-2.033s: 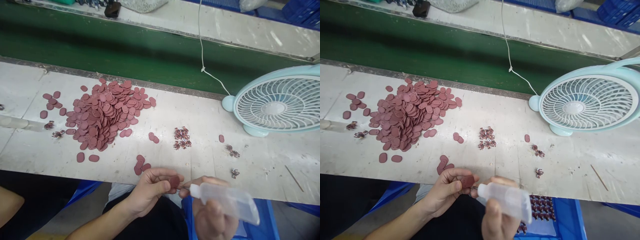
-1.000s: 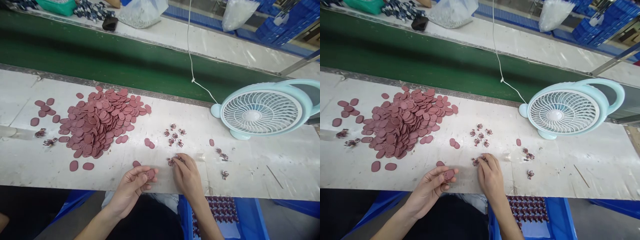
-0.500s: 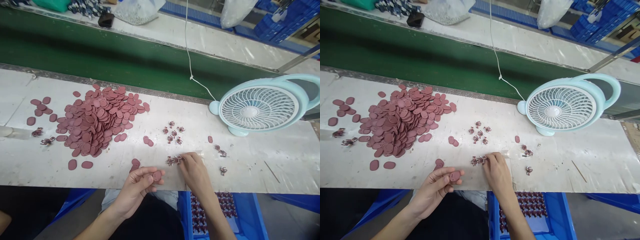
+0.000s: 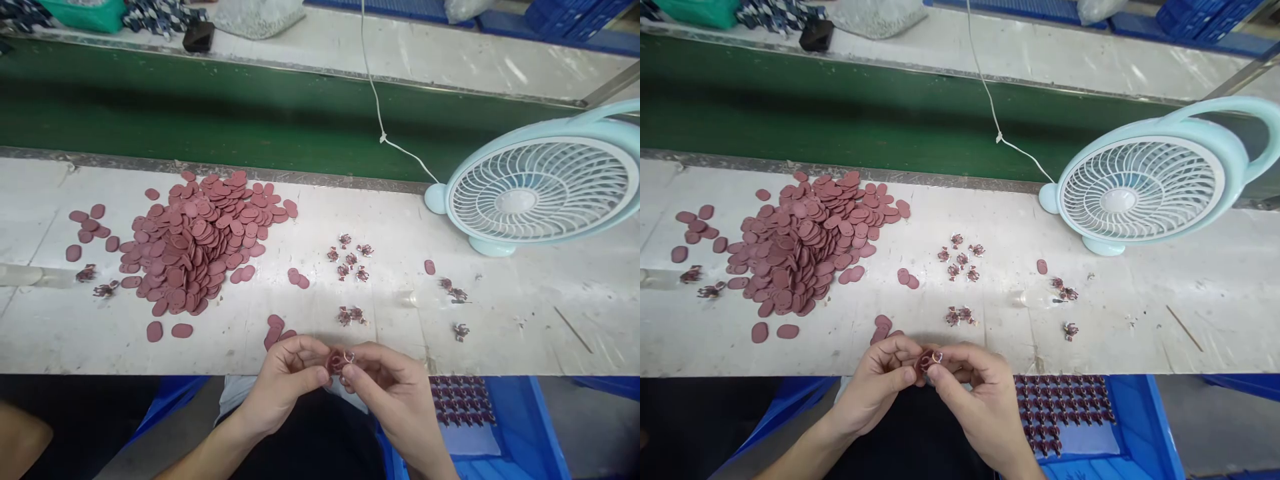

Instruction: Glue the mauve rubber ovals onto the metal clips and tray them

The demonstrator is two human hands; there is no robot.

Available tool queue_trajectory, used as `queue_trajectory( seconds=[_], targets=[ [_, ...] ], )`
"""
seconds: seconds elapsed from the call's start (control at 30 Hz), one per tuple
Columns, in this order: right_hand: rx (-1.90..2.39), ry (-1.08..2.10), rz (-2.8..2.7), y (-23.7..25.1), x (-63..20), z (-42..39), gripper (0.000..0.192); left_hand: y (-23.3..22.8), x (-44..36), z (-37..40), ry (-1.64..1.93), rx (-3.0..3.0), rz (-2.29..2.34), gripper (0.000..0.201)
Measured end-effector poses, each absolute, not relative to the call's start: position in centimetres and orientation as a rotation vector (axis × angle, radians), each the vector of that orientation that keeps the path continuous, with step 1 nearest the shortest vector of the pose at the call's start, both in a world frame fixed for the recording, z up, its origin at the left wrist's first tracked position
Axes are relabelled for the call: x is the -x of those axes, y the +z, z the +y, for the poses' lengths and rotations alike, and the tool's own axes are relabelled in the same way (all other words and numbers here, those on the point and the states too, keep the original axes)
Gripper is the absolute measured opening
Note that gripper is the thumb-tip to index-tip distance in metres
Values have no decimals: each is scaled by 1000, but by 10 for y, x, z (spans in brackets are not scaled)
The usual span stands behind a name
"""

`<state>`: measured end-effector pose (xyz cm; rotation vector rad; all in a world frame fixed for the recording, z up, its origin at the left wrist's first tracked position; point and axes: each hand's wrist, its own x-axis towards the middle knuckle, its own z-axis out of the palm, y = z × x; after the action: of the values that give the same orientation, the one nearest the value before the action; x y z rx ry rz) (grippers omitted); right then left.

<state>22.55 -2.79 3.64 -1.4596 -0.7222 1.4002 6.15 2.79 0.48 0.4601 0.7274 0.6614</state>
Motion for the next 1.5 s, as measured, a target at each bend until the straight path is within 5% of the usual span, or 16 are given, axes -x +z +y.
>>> queue_trajectory(
  seconds=[1.5],
  targets=[
    [1259,1421,-500,10,-237,-36,12,-5,-63,19,731,-826,862,10]
  ],
)
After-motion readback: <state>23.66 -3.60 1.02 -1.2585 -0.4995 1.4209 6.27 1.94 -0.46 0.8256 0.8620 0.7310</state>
